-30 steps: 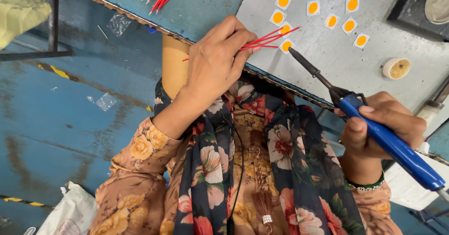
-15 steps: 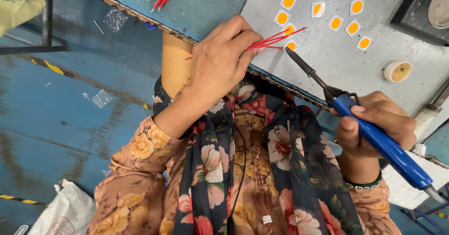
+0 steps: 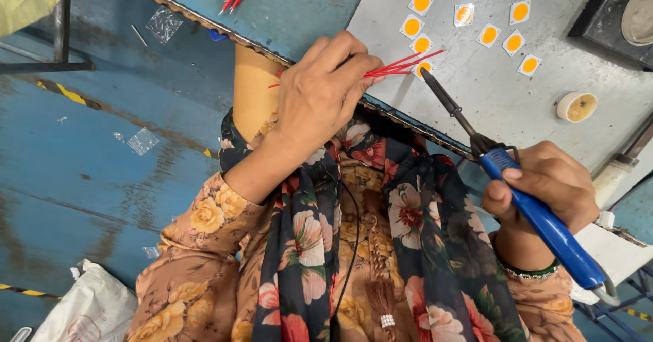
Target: The person uses a soldering iron to attach red wires to small square LED modules arranged on a work surface. The person repeatedly picks up wires, positions them on the LED contacts, and applies solder to secure the connections.
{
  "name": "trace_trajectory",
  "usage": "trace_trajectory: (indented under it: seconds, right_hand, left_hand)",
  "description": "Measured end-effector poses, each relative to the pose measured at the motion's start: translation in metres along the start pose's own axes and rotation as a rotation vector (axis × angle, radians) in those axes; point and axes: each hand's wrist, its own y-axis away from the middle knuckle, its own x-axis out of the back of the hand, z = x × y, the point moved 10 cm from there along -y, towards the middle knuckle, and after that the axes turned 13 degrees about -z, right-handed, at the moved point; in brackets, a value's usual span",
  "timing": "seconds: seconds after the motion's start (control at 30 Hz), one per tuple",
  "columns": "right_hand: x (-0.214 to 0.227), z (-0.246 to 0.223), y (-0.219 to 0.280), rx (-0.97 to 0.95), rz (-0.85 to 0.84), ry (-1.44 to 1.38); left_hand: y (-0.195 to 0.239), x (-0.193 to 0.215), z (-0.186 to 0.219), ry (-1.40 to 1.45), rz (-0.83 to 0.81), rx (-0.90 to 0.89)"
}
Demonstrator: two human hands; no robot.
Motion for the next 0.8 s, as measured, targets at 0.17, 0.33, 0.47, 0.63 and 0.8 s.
trace_trajectory:
  seconds: [0.17,0.33,0.47,0.63,0.8]
  right_hand:
    - [-0.002,-0.005,-0.009,0.029,-0.014,0.002]
    - [-0.004,-0.009,-0.014,0.039,-0.030,0.009]
    - [-0.006,-0.010,-0.013,0.021,-0.041,-0.006]
    - [-0.006,-0.011,-0.016,0.023,-0.065,0.002]
    - [-0.008,-0.013,-0.020,0.045,-0.070,-0.003]
  left_hand:
    - [0.000,-0.001,0.000,-0.010,0.015,0.001]
    - [0.000,-0.001,0.001,-0.019,0.018,-0.004]
    - [0.000,-0.001,0.000,-0.025,0.006,-0.001]
    - [0.000,-0.002,-0.001,-0.021,-0.001,0.003]
    - [0.000,-0.003,-0.001,-0.022,-0.001,0.011]
